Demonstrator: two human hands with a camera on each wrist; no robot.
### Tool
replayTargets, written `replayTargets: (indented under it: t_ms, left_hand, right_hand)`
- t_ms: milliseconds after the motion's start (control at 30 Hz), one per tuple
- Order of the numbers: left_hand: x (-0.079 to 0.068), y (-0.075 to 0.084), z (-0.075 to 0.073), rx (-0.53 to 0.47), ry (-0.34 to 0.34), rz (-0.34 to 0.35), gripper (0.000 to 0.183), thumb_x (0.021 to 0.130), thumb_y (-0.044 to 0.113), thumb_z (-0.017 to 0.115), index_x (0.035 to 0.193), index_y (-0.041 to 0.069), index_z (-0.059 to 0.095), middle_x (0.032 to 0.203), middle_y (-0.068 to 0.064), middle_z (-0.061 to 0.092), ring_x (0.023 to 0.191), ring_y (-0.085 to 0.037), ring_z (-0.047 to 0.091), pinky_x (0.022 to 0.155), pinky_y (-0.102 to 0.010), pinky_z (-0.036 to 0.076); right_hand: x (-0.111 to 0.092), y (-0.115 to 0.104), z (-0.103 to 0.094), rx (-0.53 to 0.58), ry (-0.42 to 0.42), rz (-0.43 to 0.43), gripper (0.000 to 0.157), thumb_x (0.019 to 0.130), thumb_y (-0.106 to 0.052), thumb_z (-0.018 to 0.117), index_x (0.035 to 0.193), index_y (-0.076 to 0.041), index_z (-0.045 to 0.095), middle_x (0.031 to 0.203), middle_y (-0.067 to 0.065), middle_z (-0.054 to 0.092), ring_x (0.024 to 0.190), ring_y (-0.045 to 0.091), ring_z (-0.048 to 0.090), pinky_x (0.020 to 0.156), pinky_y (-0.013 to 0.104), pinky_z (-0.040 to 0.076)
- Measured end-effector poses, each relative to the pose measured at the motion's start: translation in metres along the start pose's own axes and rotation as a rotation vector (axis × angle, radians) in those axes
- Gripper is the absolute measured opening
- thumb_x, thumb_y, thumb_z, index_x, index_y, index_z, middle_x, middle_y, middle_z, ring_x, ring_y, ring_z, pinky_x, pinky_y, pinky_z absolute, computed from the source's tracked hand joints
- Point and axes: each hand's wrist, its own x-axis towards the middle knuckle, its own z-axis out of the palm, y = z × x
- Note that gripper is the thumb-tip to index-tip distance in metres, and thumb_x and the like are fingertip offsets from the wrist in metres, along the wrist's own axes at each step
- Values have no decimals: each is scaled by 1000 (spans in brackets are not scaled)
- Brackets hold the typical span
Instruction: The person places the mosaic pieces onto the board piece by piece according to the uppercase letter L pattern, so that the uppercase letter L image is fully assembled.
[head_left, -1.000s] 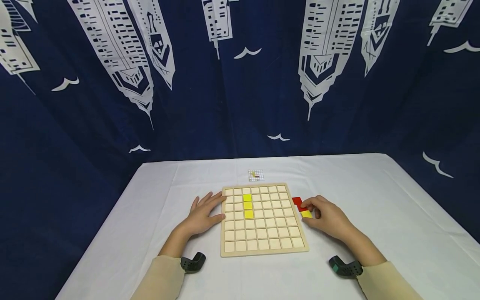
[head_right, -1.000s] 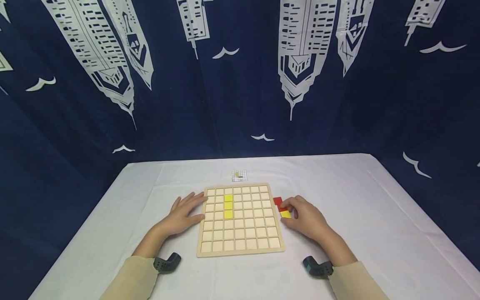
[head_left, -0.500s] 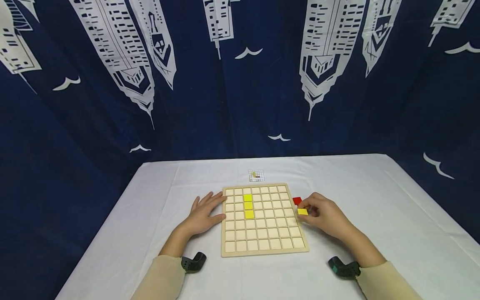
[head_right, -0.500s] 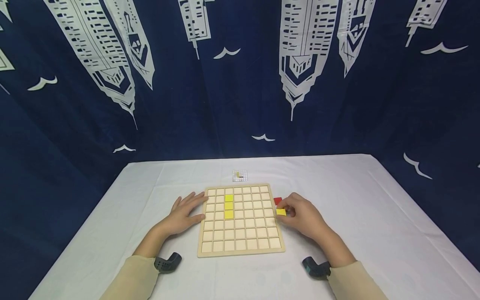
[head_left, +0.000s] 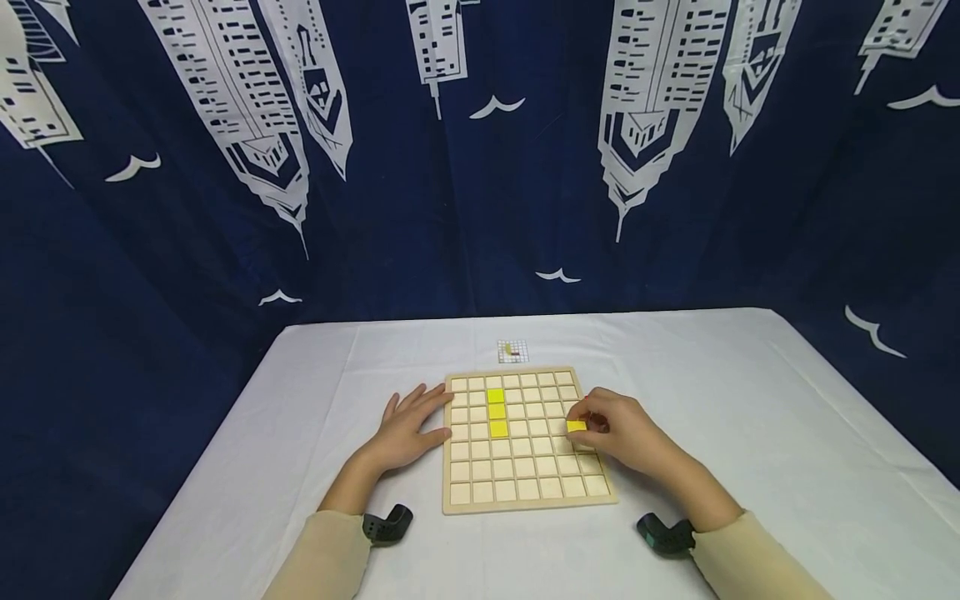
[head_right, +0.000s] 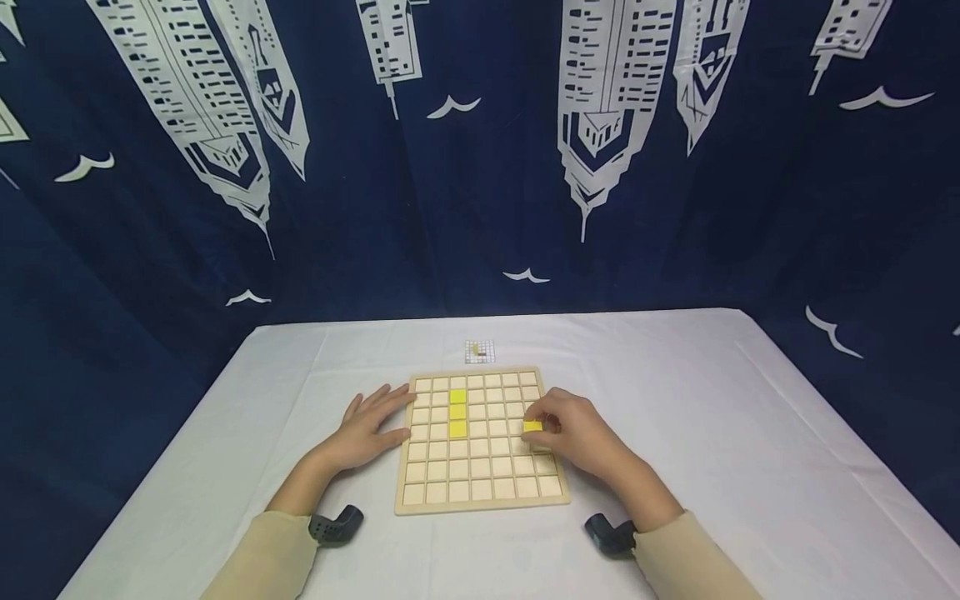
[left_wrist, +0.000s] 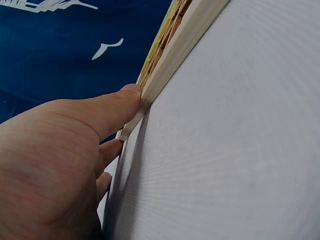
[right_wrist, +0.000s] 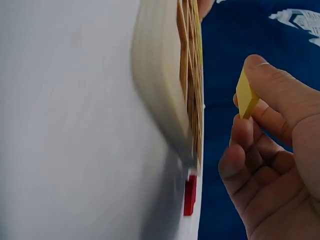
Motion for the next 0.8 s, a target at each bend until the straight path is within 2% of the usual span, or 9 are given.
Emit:
replayTargets:
  t_ms: [200, 400, 600, 800]
  left_hand:
    - [0, -2, 1, 6, 2, -3, 59, 94, 32, 67, 149, 22, 48, 163, -2, 35, 156, -32, 17, 124, -62, -5]
    - [0, -2, 1, 6, 7, -3, 59, 94, 32, 67, 149, 21, 48, 163, -2, 36, 156, -33, 17, 124, -63, -5]
    - [0, -2, 1, 10, 8, -2, 59, 94, 33, 67, 149, 22, 48, 163, -2, 35, 156, -32, 17, 124, -63, -5]
    - [1, -3, 2, 13, 9, 3, 58, 94, 33, 66, 149, 23, 48, 163, -2, 35, 156, -32, 17, 124, -63, -5]
  right_hand:
    - [5, -10, 10, 67, -81, -96, 18, 81, -16, 84, 94, -12, 72, 81, -1, 60, 72, 6, 53, 62, 17, 47]
    - [12, -21, 20, 95, -107, -182, 19, 80, -13, 84, 95, -10, 72, 77, 0, 60, 71, 10, 55, 62, 16, 47]
    - [21, -35, 30, 74, -151, -177, 16, 83, -16, 82, 97, -13, 73, 80, -4, 60, 74, 7, 53, 65, 16, 47]
    - [28, -45, 39, 56, -151, -174, 17, 83, -15, 82, 99, -13, 74, 81, -1, 61, 73, 6, 52, 63, 16, 45]
